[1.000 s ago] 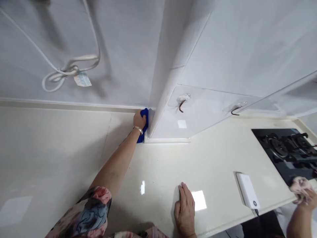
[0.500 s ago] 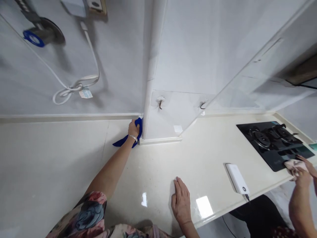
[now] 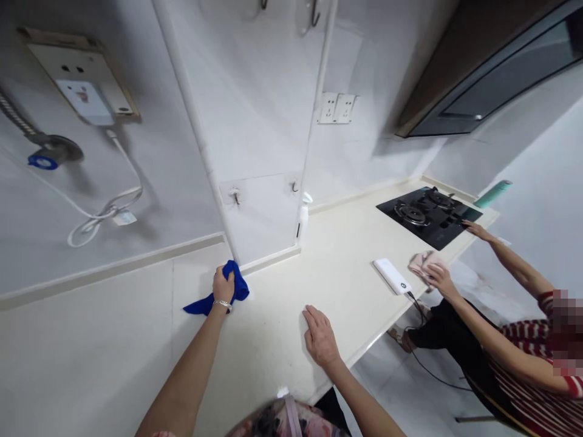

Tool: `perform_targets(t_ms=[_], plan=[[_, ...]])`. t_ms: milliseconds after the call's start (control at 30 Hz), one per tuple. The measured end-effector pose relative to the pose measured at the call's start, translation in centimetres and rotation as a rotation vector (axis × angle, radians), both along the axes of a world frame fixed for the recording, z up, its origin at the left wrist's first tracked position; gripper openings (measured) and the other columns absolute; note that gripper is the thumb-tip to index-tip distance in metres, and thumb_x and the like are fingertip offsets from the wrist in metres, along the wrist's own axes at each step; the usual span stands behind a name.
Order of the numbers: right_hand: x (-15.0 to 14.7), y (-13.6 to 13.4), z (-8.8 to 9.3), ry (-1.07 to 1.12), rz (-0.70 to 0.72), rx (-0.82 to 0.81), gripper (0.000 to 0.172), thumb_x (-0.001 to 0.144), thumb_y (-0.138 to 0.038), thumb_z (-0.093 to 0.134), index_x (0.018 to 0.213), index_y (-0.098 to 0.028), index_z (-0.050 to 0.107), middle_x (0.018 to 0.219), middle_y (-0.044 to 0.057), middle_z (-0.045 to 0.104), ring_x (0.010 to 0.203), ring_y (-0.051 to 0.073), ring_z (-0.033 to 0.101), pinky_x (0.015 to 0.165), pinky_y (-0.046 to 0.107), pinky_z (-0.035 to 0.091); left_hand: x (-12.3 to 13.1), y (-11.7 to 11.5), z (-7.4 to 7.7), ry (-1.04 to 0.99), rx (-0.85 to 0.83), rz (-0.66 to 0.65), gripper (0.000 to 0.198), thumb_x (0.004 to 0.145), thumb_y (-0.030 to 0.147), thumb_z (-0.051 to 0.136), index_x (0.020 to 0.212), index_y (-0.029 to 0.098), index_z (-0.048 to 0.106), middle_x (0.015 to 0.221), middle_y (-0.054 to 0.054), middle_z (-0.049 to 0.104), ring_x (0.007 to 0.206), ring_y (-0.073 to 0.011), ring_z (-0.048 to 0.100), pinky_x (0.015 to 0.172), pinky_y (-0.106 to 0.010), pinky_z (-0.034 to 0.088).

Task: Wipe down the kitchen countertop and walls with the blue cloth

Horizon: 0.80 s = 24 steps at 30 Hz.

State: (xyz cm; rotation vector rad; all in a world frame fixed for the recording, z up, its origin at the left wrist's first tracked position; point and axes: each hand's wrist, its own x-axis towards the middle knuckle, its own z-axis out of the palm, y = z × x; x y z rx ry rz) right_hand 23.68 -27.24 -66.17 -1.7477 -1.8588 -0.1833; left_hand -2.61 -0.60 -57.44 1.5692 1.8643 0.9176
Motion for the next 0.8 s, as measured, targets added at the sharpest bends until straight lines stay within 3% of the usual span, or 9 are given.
perform_targets(t_ms=[167, 300, 433, 500, 667, 800], plan=[[-0.3, 0.4, 0.2, -0.017, -0.007, 0.034, 0.067, 0.083, -0.005, 0.045, 0.148, -0.017, 0.051, 0.149, 0.014, 0.057, 0.139, 0.025, 0.052, 0.115, 0.051, 0.050, -0.5, -1.8, 0.1, 0.021, 0.045, -0.057, 0.038, 0.099, 0.030, 0.054, 0.135, 0.019, 0.054, 0.122, -0.014, 0.066, 0.120, -0.0273, 0.064, 0.106, -0.044, 0.052], [-0.5, 0.6, 0.2, -0.021, -0.010, 0.043, 0.068, 0.082, -0.004, 0.045, 0.148, -0.016, 0.052, 0.148, 0.014, 0.058, 0.139, 0.026, 0.052, 0.115, 0.052, 0.050, -0.3, -4.4, -0.7, 0.184, 0.082, -0.135, 0.049, 0.099, 0.032, 0.052, 0.147, 0.022, 0.049, 0.130, -0.014, 0.061, 0.119, -0.0280, 0.063, 0.098, -0.044, 0.056], [-0.4, 0.6, 0.3, -0.013, -0.010, 0.005, 0.071, 0.079, -0.004, 0.045, 0.148, -0.016, 0.053, 0.149, 0.015, 0.057, 0.140, 0.026, 0.051, 0.115, 0.052, 0.049, 0.7, -6.8, -0.9, 0.435, 0.088, -0.300, 0.047, 0.096, 0.022, 0.052, 0.141, 0.031, 0.061, 0.134, -0.012, 0.060, 0.122, -0.0301, 0.059, 0.094, -0.043, 0.057], [-0.3, 0.5, 0.3, -0.008, -0.009, 0.003, 0.070, 0.080, -0.004, 0.045, 0.149, -0.016, 0.052, 0.150, 0.015, 0.057, 0.140, 0.026, 0.051, 0.115, 0.051, 0.048, 1.1, -7.2, -0.6, 0.482, 0.080, -0.321, 0.047, 0.095, 0.020, 0.052, 0.139, 0.033, 0.063, 0.136, -0.011, 0.060, 0.123, -0.0307, 0.058, 0.094, -0.044, 0.057], [-0.2, 0.3, 0.4, 0.004, 0.009, 0.021, 0.068, 0.082, -0.003, 0.044, 0.149, -0.015, 0.051, 0.150, 0.014, 0.057, 0.140, 0.025, 0.051, 0.115, 0.050, 0.048, 1.6, -5.7, 0.5, 0.248, 0.045, -0.245, 0.042, 0.096, 0.026, 0.056, 0.137, 0.029, 0.064, 0.133, -0.009, 0.067, 0.122, -0.0262, 0.063, 0.105, -0.042, 0.053], [-0.2, 0.2, 0.7, 0.033, 0.008, -0.010, 0.069, 0.083, -0.004, 0.045, 0.150, -0.016, 0.050, 0.152, 0.013, 0.055, 0.141, 0.025, 0.050, 0.116, 0.050, 0.047, 3.9, -4.6, 0.9, 0.027, 0.042, -0.035, 0.038, 0.096, 0.034, 0.059, 0.133, 0.024, 0.066, 0.128, -0.010, 0.073, 0.121, -0.0260, 0.067, 0.111, -0.044, 0.050]])
